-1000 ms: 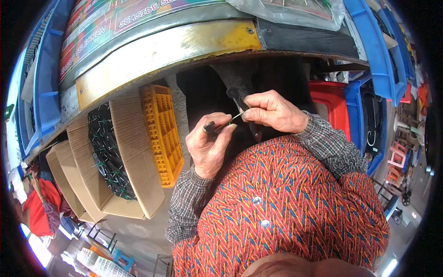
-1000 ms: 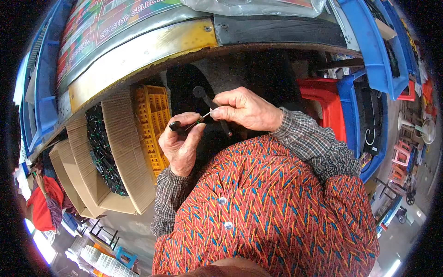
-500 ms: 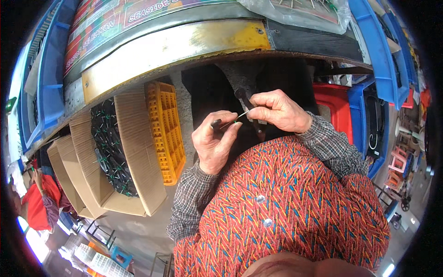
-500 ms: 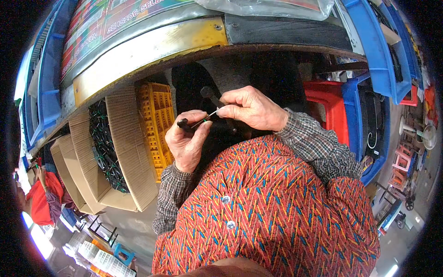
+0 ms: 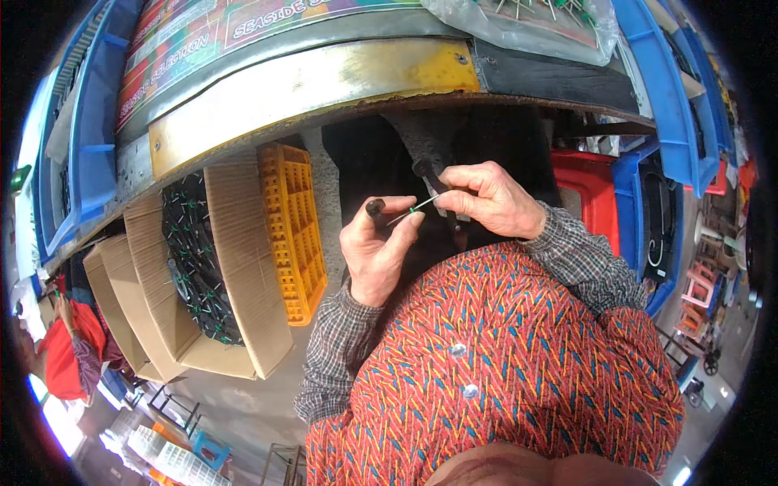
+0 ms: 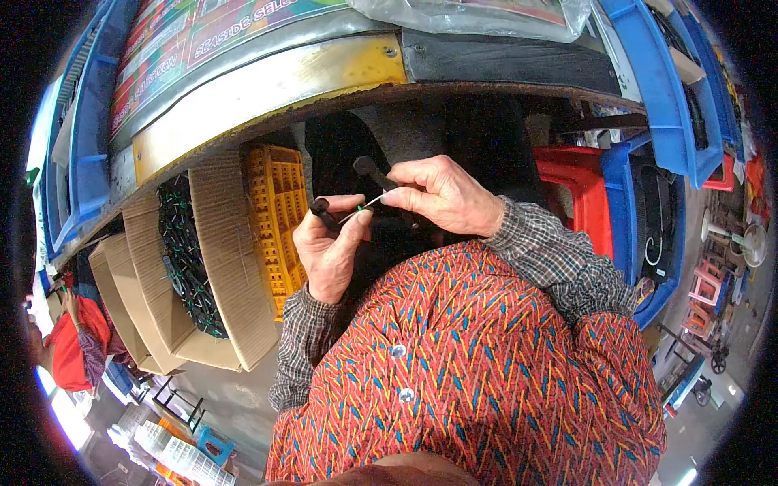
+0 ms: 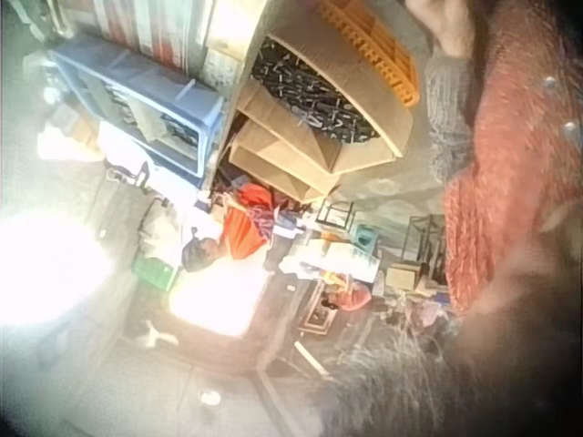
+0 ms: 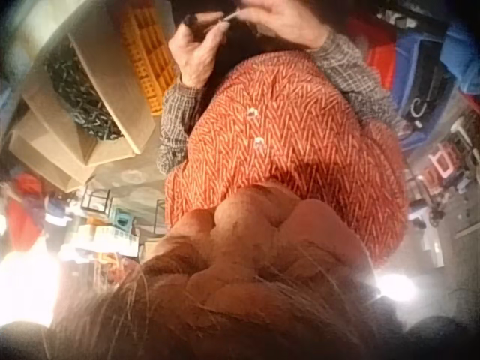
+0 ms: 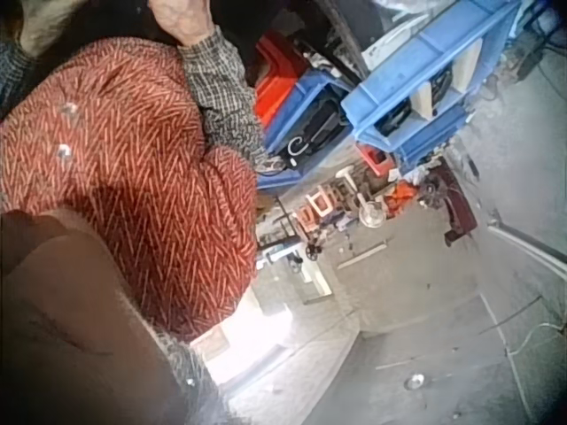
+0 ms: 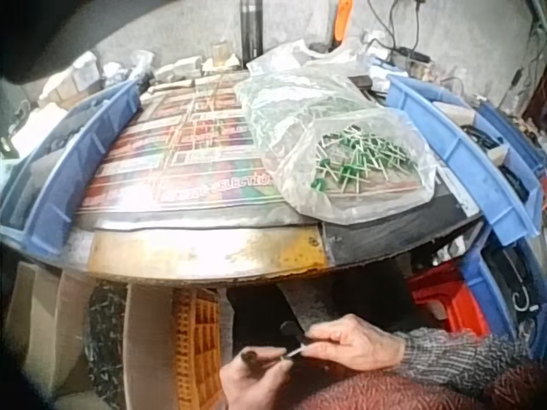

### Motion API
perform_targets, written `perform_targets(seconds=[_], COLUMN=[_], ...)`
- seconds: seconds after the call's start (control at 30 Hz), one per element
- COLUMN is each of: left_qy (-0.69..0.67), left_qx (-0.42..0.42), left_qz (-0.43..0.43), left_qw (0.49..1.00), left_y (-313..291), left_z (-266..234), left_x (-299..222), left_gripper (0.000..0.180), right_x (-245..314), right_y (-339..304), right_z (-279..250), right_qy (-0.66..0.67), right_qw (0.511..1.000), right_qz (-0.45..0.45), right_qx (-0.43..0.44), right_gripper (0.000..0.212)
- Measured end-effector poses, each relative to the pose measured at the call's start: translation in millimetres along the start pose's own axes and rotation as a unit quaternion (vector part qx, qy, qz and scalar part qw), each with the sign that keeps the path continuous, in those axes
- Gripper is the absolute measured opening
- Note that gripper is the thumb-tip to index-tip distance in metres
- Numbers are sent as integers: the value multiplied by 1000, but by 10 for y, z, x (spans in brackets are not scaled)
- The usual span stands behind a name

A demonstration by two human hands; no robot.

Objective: The person assembles components by taking black plastic parts from a tray and pins from a bag, fitting the pins into the plastic parts by hand, and placing the assembled pieces into a box.

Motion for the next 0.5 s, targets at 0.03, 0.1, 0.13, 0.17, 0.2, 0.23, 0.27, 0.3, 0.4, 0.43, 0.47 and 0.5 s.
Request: perform_targets(seconds=[0.03, 0.1, 0.13, 0.17, 0.2, 0.23, 0.27, 0.3, 0.4, 0.43, 0.47, 0.5], left_qy=[-40, -80, -107, -133, -133, -152, -172, -172, -176, -176, -177, -178], left_qx=[22, 43, 44, 46, 45, 49, 53, 53, 53, 54, 55, 55], left_qz=[-23, -45, -56, -68, -68, -77, -87, -87, -87, -88, -88, -89], left_qw=[999, 995, 992, 988, 988, 984, 980, 980, 979, 979, 979, 978], left_y=[10, 23, 32, 37, 38, 40, 41, 46, 54, 53, 51, 52], left_z=[7, 20, 23, 24, 23, 22, 21, 20, 17, 17, 18, 17], left_x=[17, 35, 48, 62, 72, 92, 114, 132, 159, 157, 156, 154], left_gripper=[18, 18, 17, 17, 17, 18, 19, 19, 19, 19, 19, 19], right_x=[7, 10, 4, -18, -34, -32, -35, -40, -20, -20, -17, -12], right_y=[7, 3, -4, -18, -26, -25, -25, -27, -17, -18, -19, -19], right_z=[1, 4, 9, 16, 22, 25, 26, 28, 32, 34, 29, 26], right_qy=[0, 45, 45, 58, 72, 72, 73, 75, 75, 75, 63, 50], right_qw=[1000, 999, 999, 998, 996, 996, 996, 996, 995, 995, 996, 997], right_qz=[-1, 25, 24, 32, 39, 39, 45, 51, 55, 55, 47, 40], right_qx=[0, -16, -15, -17, -20, -19, -22, -26, -39, -39, -43, -47], right_gripper=[21, 19, 19, 18, 17, 17, 17, 17, 16, 16, 17, 17])
Point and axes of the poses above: each hand's wrist, its own y-axis towards the middle knuckle, its own z-axis out of the palm, x = y × z, the point moved 4 cm from there along y, towards the middle knuckle, and after that the axes turned 15 degrees about -z, right-handed, at the moved point
